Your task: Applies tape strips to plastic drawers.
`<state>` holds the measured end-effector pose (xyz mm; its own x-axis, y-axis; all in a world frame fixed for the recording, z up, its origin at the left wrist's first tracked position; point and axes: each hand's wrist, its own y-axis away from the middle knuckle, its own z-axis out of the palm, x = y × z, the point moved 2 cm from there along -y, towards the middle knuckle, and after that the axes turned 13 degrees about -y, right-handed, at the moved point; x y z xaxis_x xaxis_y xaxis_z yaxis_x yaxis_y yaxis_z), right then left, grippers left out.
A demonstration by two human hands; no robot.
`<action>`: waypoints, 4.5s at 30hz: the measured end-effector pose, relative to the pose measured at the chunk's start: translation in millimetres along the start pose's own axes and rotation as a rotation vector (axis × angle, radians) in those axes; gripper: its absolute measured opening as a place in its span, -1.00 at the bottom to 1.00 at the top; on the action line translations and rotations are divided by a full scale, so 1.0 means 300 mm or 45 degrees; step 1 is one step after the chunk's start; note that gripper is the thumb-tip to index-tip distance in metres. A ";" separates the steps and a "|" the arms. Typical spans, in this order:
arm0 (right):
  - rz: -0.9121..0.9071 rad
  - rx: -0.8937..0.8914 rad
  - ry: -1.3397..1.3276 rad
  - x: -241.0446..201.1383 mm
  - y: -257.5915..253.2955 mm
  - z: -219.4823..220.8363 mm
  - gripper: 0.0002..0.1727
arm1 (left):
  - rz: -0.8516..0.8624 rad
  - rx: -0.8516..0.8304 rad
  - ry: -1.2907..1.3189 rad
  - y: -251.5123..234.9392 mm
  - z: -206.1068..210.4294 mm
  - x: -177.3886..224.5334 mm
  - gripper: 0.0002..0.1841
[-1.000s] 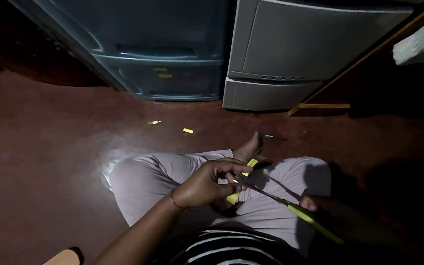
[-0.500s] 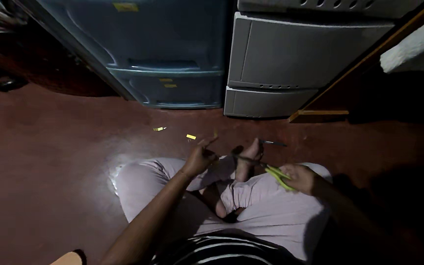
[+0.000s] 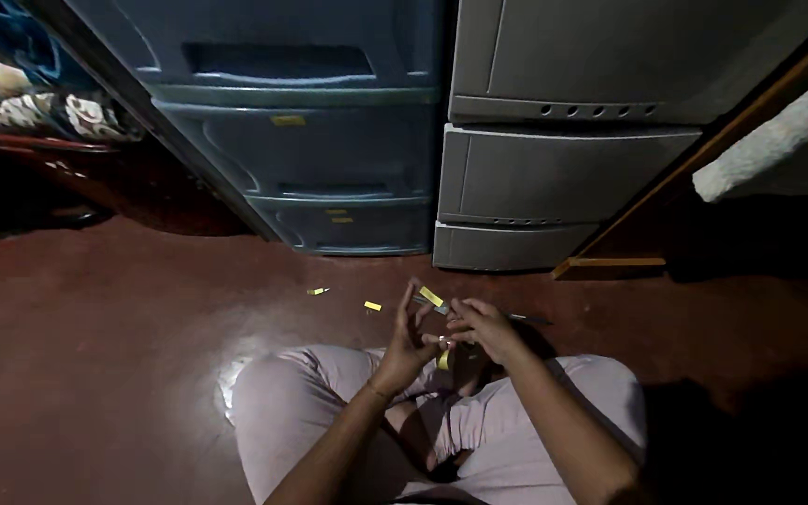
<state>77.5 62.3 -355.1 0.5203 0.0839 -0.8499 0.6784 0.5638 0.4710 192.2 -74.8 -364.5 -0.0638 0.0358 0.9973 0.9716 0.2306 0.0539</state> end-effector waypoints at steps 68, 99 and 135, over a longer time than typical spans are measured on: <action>-1.206 0.459 0.894 -0.995 0.466 -0.195 -0.86 | 1.024 0.265 -1.197 -0.343 0.158 1.065 -0.77; -1.347 0.779 1.071 -1.334 0.362 -0.211 -0.69 | 1.357 1.005 -1.454 -0.627 0.251 1.236 -0.81; -1.248 0.886 1.187 -1.348 0.365 -0.183 -0.63 | 1.293 1.150 -1.558 -0.648 0.281 1.240 -0.78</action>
<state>-87.1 135.4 27.1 -0.5894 0.5414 -0.5996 0.7916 0.2390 -0.5624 -39.7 -24.3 -8.1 -0.1106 0.9938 0.0086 0.3560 0.0477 -0.9333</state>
